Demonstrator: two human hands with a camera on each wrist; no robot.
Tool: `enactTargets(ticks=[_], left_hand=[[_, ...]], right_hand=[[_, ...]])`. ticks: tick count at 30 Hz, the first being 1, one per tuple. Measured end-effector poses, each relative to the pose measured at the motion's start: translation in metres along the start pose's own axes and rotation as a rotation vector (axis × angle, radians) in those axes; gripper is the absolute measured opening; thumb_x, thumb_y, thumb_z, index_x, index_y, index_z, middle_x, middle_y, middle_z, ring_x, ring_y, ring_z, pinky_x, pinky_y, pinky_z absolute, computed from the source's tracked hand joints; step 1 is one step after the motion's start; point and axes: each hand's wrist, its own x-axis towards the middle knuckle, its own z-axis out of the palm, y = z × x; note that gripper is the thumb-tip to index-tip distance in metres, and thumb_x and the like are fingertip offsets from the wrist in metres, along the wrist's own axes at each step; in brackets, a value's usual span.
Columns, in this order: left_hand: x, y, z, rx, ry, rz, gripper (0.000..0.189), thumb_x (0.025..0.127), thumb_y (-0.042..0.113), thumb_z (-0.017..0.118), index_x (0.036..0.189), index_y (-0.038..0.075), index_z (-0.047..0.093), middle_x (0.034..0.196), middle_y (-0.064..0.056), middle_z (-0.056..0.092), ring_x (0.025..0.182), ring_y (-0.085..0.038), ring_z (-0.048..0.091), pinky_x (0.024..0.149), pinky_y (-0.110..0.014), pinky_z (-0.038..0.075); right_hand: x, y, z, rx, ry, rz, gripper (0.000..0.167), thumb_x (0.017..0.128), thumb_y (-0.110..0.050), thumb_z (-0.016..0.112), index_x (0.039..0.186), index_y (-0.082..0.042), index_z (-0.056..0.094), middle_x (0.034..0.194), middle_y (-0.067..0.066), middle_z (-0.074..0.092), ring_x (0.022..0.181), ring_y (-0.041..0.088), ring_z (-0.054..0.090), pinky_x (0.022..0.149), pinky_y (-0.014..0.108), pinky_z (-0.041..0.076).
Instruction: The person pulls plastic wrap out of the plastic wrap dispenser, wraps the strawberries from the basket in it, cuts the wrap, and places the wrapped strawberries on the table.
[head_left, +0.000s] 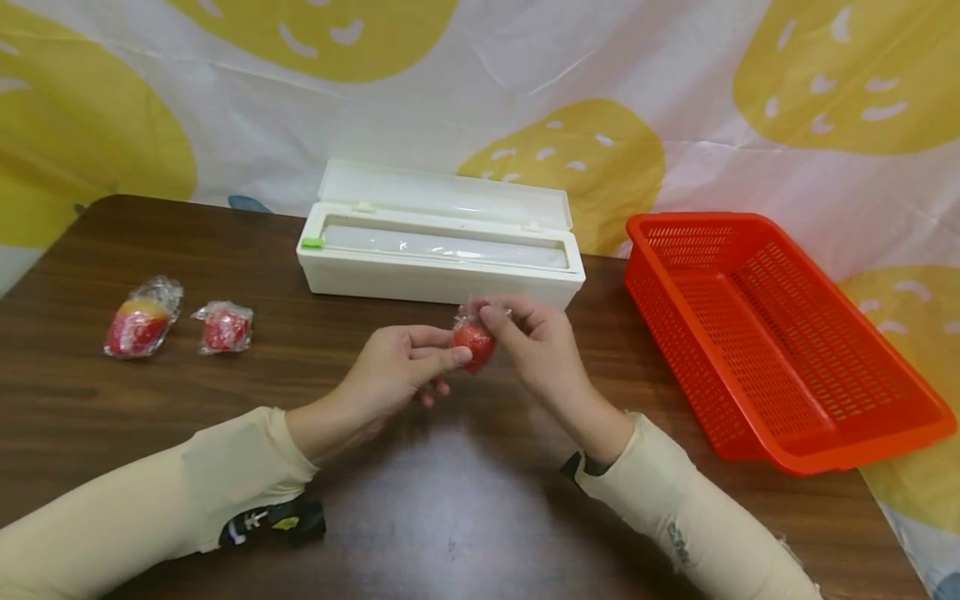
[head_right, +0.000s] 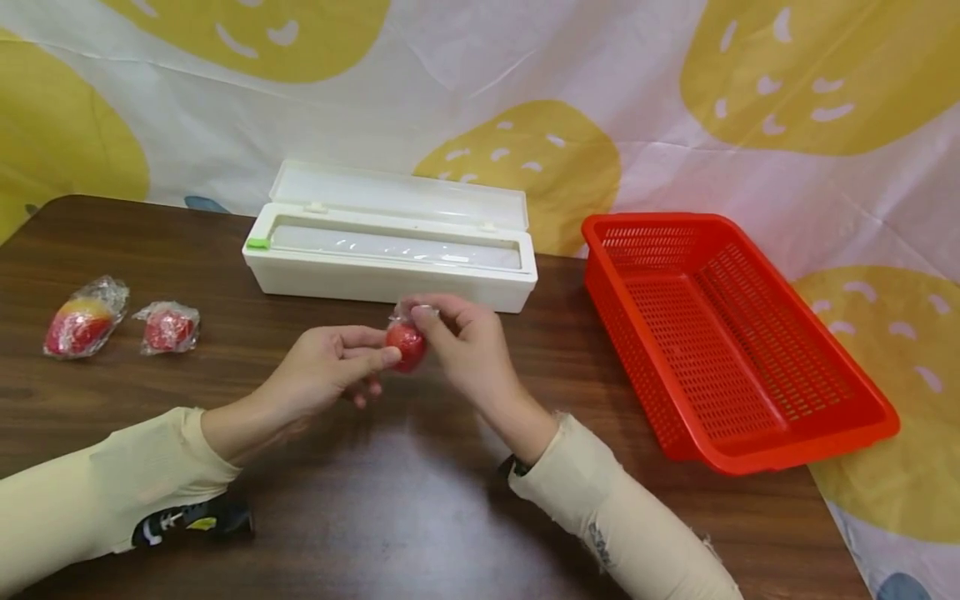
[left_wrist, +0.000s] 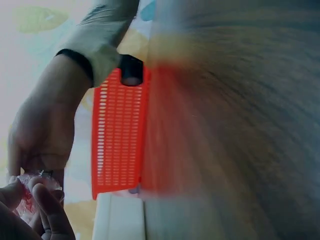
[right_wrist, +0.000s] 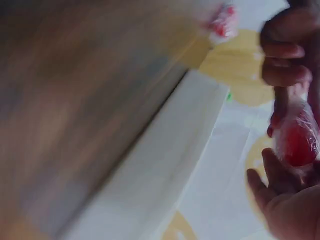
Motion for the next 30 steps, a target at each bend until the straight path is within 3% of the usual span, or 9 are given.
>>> enactTargets(ticks=[4, 6, 8, 12, 16, 20, 22, 27, 30], left_hand=[[0.002, 0.001, -0.003, -0.044, 0.040, 0.000, 0.035, 0.088, 0.019, 0.067, 0.112, -0.007, 0.063, 0.071, 0.011, 0.067, 0.054, -0.006, 0.056, 0.048, -0.020, 0.046], [0.003, 0.000, -0.005, -0.047, 0.032, -0.018, 0.035, 0.088, 0.020, 0.067, 0.111, -0.006, 0.064, 0.069, 0.012, 0.067, 0.054, -0.006, 0.055, 0.048, -0.020, 0.046], [0.003, -0.001, -0.007, -0.047, 0.003, -0.041, 0.037, 0.087, 0.020, 0.068, 0.112, -0.006, 0.064, 0.071, 0.012, 0.069, 0.055, -0.006, 0.056, 0.048, -0.020, 0.046], [0.004, -0.006, -0.009, -0.001, -0.029, -0.065, 0.038, 0.086, 0.023, 0.069, 0.114, -0.003, 0.064, 0.081, 0.006, 0.074, 0.065, -0.008, 0.060, 0.051, -0.022, 0.048], [0.003, -0.011, -0.014, 0.101, -0.048, -0.028, 0.040, 0.084, 0.025, 0.072, 0.115, 0.000, 0.065, 0.095, -0.006, 0.074, 0.071, -0.011, 0.059, 0.050, -0.026, 0.050], [-0.001, -0.009, -0.023, 0.232, -0.103, 0.049, 0.054, 0.083, 0.025, 0.074, 0.129, 0.006, 0.054, 0.099, -0.015, 0.073, 0.056, -0.018, 0.059, 0.045, -0.031, 0.049], [-0.003, -0.005, -0.029, 0.312, -0.130, 0.110, 0.055, 0.083, 0.024, 0.074, 0.131, 0.009, 0.051, 0.099, -0.015, 0.073, 0.059, -0.020, 0.064, 0.045, -0.033, 0.049], [-0.009, 0.002, -0.061, 0.591, -0.080, 0.324, 0.038, 0.082, 0.021, 0.074, 0.117, 0.009, 0.064, 0.102, -0.009, 0.072, 0.085, -0.018, 0.067, 0.069, -0.032, 0.053], [-0.014, 0.004, -0.093, 0.722, 0.017, 0.335, 0.035, 0.083, 0.024, 0.074, 0.115, 0.010, 0.067, 0.102, -0.009, 0.070, 0.083, -0.013, 0.062, 0.070, -0.028, 0.049]], right_hand=[[-0.006, 0.005, 0.000, -0.590, -0.075, -0.476, 0.043, 0.096, -0.023, 0.054, 0.130, 0.004, 0.054, 0.125, 0.018, 0.062, 0.116, 0.025, 0.061, 0.100, 0.035, 0.048], [-0.008, 0.008, 0.000, -0.784, -0.063, -0.611, 0.048, 0.096, -0.026, 0.055, 0.133, 0.005, 0.050, 0.131, 0.020, 0.058, 0.122, 0.029, 0.056, 0.104, 0.038, 0.045], [-0.011, 0.010, 0.001, -0.890, -0.039, -0.661, 0.046, 0.094, -0.023, 0.059, 0.130, 0.005, 0.054, 0.130, 0.020, 0.059, 0.123, 0.031, 0.056, 0.103, 0.039, 0.045], [-0.014, 0.012, 0.002, -0.974, -0.029, -0.680, 0.045, 0.085, -0.014, 0.070, 0.125, 0.003, 0.059, 0.126, 0.018, 0.063, 0.120, 0.030, 0.059, 0.102, 0.037, 0.046], [-0.017, 0.015, 0.004, -1.006, -0.047, -0.694, 0.044, 0.085, -0.016, 0.069, 0.125, 0.000, 0.060, 0.126, 0.019, 0.063, 0.119, 0.032, 0.059, 0.103, 0.038, 0.045], [-0.024, 0.010, 0.006, -1.010, -0.139, -0.609, 0.049, 0.087, -0.022, 0.066, 0.131, -0.002, 0.055, 0.133, 0.020, 0.056, 0.125, 0.032, 0.054, 0.107, 0.040, 0.042], [-0.027, 0.005, 0.007, -1.010, -0.189, -0.539, 0.056, 0.088, -0.026, 0.065, 0.136, -0.001, 0.050, 0.139, 0.020, 0.051, 0.131, 0.032, 0.049, 0.109, 0.040, 0.039], [-0.034, 0.001, 0.003, -1.026, -0.240, -0.443, 0.067, 0.090, -0.035, 0.062, 0.144, -0.003, 0.038, 0.148, 0.018, 0.041, 0.137, 0.031, 0.041, 0.112, 0.041, 0.035], [-0.037, 0.004, -0.002, -1.035, -0.239, -0.409, 0.069, 0.090, -0.036, 0.061, 0.146, -0.005, 0.035, 0.149, 0.017, 0.040, 0.137, 0.031, 0.041, 0.111, 0.043, 0.037]])
